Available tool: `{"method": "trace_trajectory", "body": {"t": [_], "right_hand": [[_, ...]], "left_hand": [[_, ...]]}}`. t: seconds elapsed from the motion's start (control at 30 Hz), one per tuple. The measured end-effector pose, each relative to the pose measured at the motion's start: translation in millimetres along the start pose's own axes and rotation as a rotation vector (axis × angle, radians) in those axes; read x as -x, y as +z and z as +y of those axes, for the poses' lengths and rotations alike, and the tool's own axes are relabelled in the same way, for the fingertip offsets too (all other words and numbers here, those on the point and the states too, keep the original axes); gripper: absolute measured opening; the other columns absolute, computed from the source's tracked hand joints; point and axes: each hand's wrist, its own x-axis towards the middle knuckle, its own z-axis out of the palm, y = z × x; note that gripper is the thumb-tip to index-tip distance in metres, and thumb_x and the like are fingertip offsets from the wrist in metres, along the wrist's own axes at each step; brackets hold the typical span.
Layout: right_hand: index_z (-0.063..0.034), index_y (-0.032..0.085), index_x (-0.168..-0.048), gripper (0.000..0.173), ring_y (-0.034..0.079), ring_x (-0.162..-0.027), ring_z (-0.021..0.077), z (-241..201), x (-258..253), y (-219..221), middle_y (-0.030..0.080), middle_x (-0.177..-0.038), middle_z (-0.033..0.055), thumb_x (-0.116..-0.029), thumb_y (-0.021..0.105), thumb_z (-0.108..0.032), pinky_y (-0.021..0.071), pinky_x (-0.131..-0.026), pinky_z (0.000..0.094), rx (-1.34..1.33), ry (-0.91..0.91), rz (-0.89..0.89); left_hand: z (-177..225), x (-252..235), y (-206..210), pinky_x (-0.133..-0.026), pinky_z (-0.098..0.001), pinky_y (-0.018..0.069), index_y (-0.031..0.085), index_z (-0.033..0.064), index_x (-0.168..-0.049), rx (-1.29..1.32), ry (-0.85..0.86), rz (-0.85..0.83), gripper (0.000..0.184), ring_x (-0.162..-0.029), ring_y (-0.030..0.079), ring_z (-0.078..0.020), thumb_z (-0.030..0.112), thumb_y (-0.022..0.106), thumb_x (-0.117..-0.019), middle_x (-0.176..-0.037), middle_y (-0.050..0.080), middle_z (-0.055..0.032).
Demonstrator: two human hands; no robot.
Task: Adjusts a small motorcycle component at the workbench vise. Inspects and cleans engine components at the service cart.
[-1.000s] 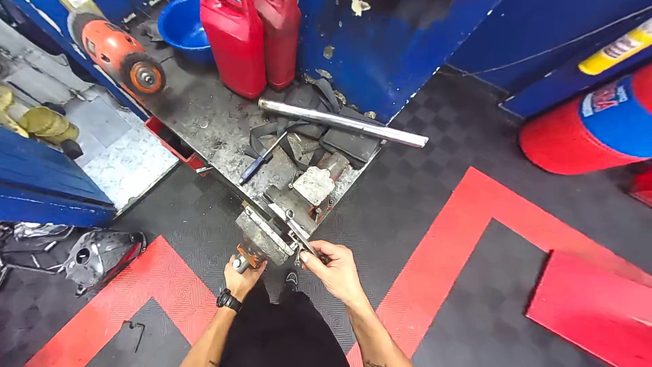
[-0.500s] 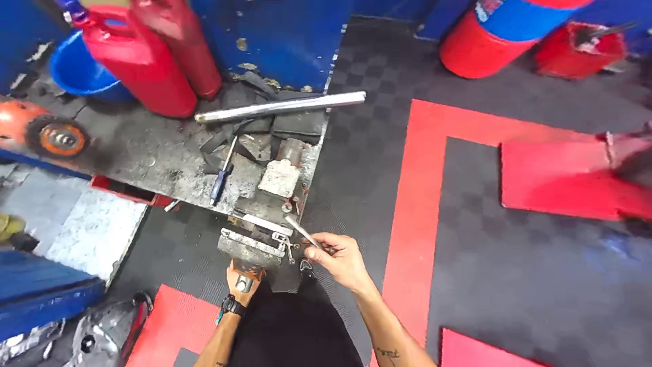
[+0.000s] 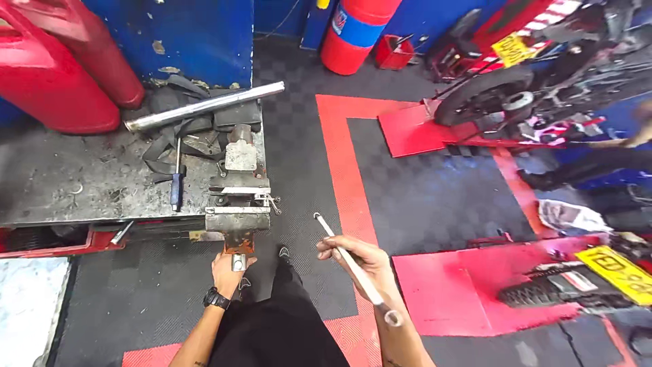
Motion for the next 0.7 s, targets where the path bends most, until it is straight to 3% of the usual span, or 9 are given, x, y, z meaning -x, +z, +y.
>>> {"method": "trace_trajectory", "body": {"t": [0.07,0.1,0.17,0.2,0.23,0.33,0.37,0.5,0.7], "right_hand": [[-0.0015,0.067,-0.131,0.032,0.073,-0.105,0.0272,-6.5,11.8,-0.7,0.067,-0.132,0.019,-0.1066,0.049,-0.012,0.0634,-0.091,0.0433,-0.235,0.069,-0.072],[-0.0029,0.07,-0.128,0.031,0.073,-0.103,0.0266,-8.1,15.3,3.5,0.066,-0.132,0.0189,-0.1052,0.052,-0.015,0.063,-0.088,0.0429,-0.386,0.1,-0.042],[-0.0048,0.074,-0.115,0.024,0.07,-0.081,0.0163,-11.9,16.5,22.5,0.07,-0.119,0.0142,-0.1029,0.057,-0.016,0.0607,-0.071,0.0323,-0.496,0.157,0.126],[-0.0051,0.07,-0.112,0.018,0.065,-0.069,0.0107,-14.3,14.6,33.7,0.071,-0.109,0.013,-0.1026,0.057,-0.013,0.0561,-0.059,0.0256,-0.456,0.194,0.21],[-0.0059,0.06,-0.116,0.015,0.062,-0.062,0.0078,-16.3,12.5,43.1,0.072,-0.103,0.0122,-0.1031,0.054,-0.01,0.0519,-0.053,0.0217,-0.392,0.234,0.232],[-0.001,0.043,-0.14,0.037,0.06,-0.057,0.0078,-20.1,1.2,64.7,0.071,-0.091,0.0121,-0.1029,0.049,-0.002,0.0494,-0.05,0.0202,-0.361,0.348,0.18],[0.0023,0.044,-0.143,0.04,0.058,-0.056,0.0077,-20.3,-2.9,70.6,0.07,-0.088,0.0117,-0.1032,0.048,-0.002,0.049,-0.049,0.0202,-0.36,0.374,0.179],[0.0091,0.058,-0.132,0.031,0.056,-0.055,0.0069,-13.0,-15.2,86.7,0.068,-0.083,0.0102,-0.1048,0.048,-0.003,0.048,-0.048,0.0198,-0.308,0.389,0.227],[0.0084,0.061,-0.125,0.029,0.057,-0.053,0.0077,-9.5,-23.5,97.9,0.068,-0.078,0.0101,-0.1057,0.046,-0.007,0.0484,-0.046,0.0204,-0.307,0.452,0.303]], "left_hand": [[-9.7,6.2,-7.9,-0.105,-0.0594,0.0474,0.068,0.008,-0.129,-0.019,-0.062,-0.178,0.074,-0.123,0.061,-0.0397,0.059,0.083,-0.0774,-0.126,0.069,-0.0187],[-15.5,11.4,-13.6,-0.106,-0.0594,0.0471,0.066,0.0082,-0.132,-0.04,-0.102,-0.267,0.071,-0.125,0.06,-0.0401,0.055,0.081,-0.0814,-0.129,0.067,-0.0196],[-28.3,25.9,-28.3,-0.103,-0.0616,0.049,0.065,0.0096,-0.134,-0.043,-0.16,-0.373,0.06,-0.122,0.063,-0.0396,0.049,0.076,-0.0894,-0.127,0.068,-0.019],[-33.0,35.6,-36.2,-0.101,-0.0628,0.0498,0.067,0.0099,-0.132,-0.018,-0.175,-0.396,0.053,-0.119,0.066,-0.0386,0.045,0.074,-0.0924,-0.124,0.07,-0.0181],[-35.4,47.3,-45.5,-0.099,-0.0633,0.0511,0.069,0.0102,-0.129,0.015,-0.178,-0.411,0.048,-0.114,0.068,-0.0369,0.043,0.072,-0.0941,-0.12,0.073,-0.0164],[-23.5,77.6,-78.6,-0.094,-0.0564,0.0562,0.075,0.0121,-0.117,0.223,-0.089,-0.424,0.034,-0.1,0.073,-0.0262,0.038,0.07,-0.0962,-0.107,0.076,-0.0087],[-14.3,84.4,-87.6,-0.092,-0.0524,0.0576,0.076,0.013,-0.115,0.314,-0.047,-0.433,0.032,-0.097,0.073,-0.0221,0.038,0.068,-0.0967,-0.104,0.077,-0.0059],[30.9,93.7,-107.3,-0.084,-0.0351,0.061,0.076,0.0169,-0.109,0.568,0.138,-0.431,0.029,-0.088,0.072,-0.0079,0.038,0.06,-0.0997,-0.096,0.076,0.004],[80.1,97.0,-120.2,-0.078,-0.0268,0.0604,0.077,0.0155,-0.104,0.735,0.375,-0.419,0.034,-0.084,0.071,-0.0028,0.04,0.054,-0.1046,-0.092,0.076,0.0064]]}}
